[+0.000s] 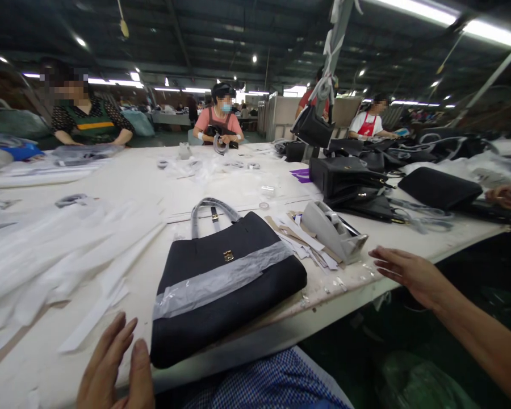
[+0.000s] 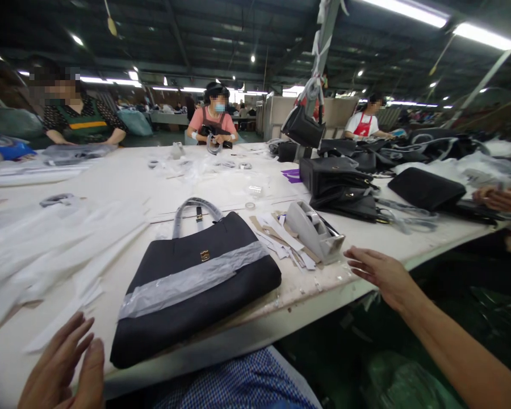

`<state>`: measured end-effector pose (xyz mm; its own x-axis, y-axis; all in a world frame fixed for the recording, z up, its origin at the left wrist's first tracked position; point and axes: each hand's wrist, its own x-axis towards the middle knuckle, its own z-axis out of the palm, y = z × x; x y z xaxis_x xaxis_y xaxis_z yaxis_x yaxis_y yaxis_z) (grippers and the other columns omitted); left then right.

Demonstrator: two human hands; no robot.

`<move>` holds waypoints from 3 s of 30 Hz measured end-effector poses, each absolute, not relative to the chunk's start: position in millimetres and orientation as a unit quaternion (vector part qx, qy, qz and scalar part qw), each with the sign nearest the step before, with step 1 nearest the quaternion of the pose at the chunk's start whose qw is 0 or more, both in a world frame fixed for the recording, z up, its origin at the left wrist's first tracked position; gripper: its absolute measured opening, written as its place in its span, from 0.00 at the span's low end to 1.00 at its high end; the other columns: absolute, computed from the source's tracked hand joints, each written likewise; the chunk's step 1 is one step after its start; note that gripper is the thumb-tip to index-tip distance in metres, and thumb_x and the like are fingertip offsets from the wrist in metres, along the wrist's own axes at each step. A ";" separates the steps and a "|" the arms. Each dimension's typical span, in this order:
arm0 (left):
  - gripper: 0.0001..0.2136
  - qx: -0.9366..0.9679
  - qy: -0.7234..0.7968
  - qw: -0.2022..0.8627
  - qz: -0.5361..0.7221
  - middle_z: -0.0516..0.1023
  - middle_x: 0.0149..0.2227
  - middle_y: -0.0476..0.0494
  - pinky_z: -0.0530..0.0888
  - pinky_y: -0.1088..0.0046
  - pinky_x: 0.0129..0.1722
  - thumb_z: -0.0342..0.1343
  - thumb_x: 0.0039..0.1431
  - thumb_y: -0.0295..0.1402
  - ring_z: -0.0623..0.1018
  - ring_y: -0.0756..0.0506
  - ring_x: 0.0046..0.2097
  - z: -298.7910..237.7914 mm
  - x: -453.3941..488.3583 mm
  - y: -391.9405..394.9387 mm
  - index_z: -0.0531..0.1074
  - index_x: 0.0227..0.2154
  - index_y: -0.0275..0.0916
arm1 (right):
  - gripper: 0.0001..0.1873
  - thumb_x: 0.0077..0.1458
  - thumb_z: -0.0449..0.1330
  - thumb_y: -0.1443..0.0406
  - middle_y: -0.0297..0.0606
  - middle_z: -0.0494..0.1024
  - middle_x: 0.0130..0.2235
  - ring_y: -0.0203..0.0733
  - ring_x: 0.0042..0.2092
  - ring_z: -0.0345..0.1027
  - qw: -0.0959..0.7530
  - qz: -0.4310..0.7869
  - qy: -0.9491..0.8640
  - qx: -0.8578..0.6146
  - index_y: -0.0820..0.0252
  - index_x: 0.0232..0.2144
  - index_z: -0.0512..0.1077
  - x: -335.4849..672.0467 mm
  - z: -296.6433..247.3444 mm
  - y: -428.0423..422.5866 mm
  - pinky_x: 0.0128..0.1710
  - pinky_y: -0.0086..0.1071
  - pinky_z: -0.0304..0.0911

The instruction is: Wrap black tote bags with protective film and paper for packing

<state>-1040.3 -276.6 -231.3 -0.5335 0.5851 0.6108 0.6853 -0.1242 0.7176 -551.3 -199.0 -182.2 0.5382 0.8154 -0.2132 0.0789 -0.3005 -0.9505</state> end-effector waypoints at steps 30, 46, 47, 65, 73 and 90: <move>0.15 -0.413 -0.679 -0.026 -0.606 0.74 0.53 0.42 0.71 0.65 0.55 0.49 0.65 0.31 0.73 0.44 0.56 -235.3 -1073.1 -318.5 0.69 0.53 0.42 | 0.18 0.57 0.56 0.53 0.36 0.80 0.29 0.40 0.30 0.73 0.088 0.426 -0.863 -0.258 0.59 0.31 0.78 -922.3 -151.1 -164.7 0.30 0.28 0.64; 0.23 -0.521 -0.672 -0.126 -0.511 0.75 0.53 0.44 0.70 0.65 0.57 0.44 0.64 0.26 0.75 0.44 0.54 -253.1 -1070.3 -271.4 0.60 0.62 0.43 | 0.24 0.55 0.54 0.50 0.36 0.73 0.16 0.37 0.20 0.68 -0.025 0.304 -0.892 -0.333 0.60 0.17 0.72 -965.3 -173.1 -130.2 0.22 0.26 0.58; 0.22 -0.519 -0.676 -0.128 -0.508 0.76 0.53 0.44 0.71 0.65 0.56 0.45 0.64 0.26 0.76 0.44 0.53 -254.6 -1070.4 -271.1 0.62 0.60 0.43 | 0.24 0.55 0.54 0.51 0.36 0.73 0.16 0.37 0.20 0.68 -0.031 0.312 -0.888 -0.335 0.60 0.18 0.73 -965.2 -172.9 -129.8 0.21 0.26 0.59; 0.18 -0.547 -0.670 -0.124 -0.486 0.78 0.50 0.46 0.73 0.65 0.55 0.47 0.61 0.24 0.77 0.44 0.51 -253.0 -1077.8 -270.0 0.73 0.52 0.42 | 0.15 0.54 0.54 0.62 0.38 0.78 0.22 0.35 0.18 0.67 -0.136 0.355 -0.863 -0.333 0.60 0.18 0.68 -971.9 -144.6 -138.9 0.17 0.25 0.63; 0.19 -0.553 -0.665 -0.117 -0.488 0.78 0.50 0.46 0.71 0.64 0.56 0.47 0.61 0.24 0.76 0.44 0.53 -253.9 -1078.3 -269.7 0.73 0.52 0.43 | 0.14 0.53 0.55 0.62 0.41 0.79 0.23 0.35 0.20 0.70 -0.165 0.384 -0.840 -0.345 0.63 0.20 0.70 -969.2 -143.8 -133.3 0.18 0.24 0.66; 0.20 -0.573 -0.676 -0.121 -0.447 0.77 0.51 0.48 0.71 0.63 0.58 0.47 0.61 0.23 0.76 0.45 0.53 -254.8 -1081.7 -270.8 0.72 0.53 0.43 | 0.20 0.55 0.56 0.59 0.41 0.77 0.21 0.44 0.28 0.74 -0.124 0.155 -0.919 -0.341 0.61 0.15 0.72 -928.1 -142.0 -118.0 0.26 0.30 0.61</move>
<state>-1081.7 -270.8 -254.8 -0.3132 0.8835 0.3483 0.6663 -0.0569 0.7435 -928.1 -118.0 -142.0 -0.7363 0.5891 -0.3329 0.6657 0.7190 -0.1998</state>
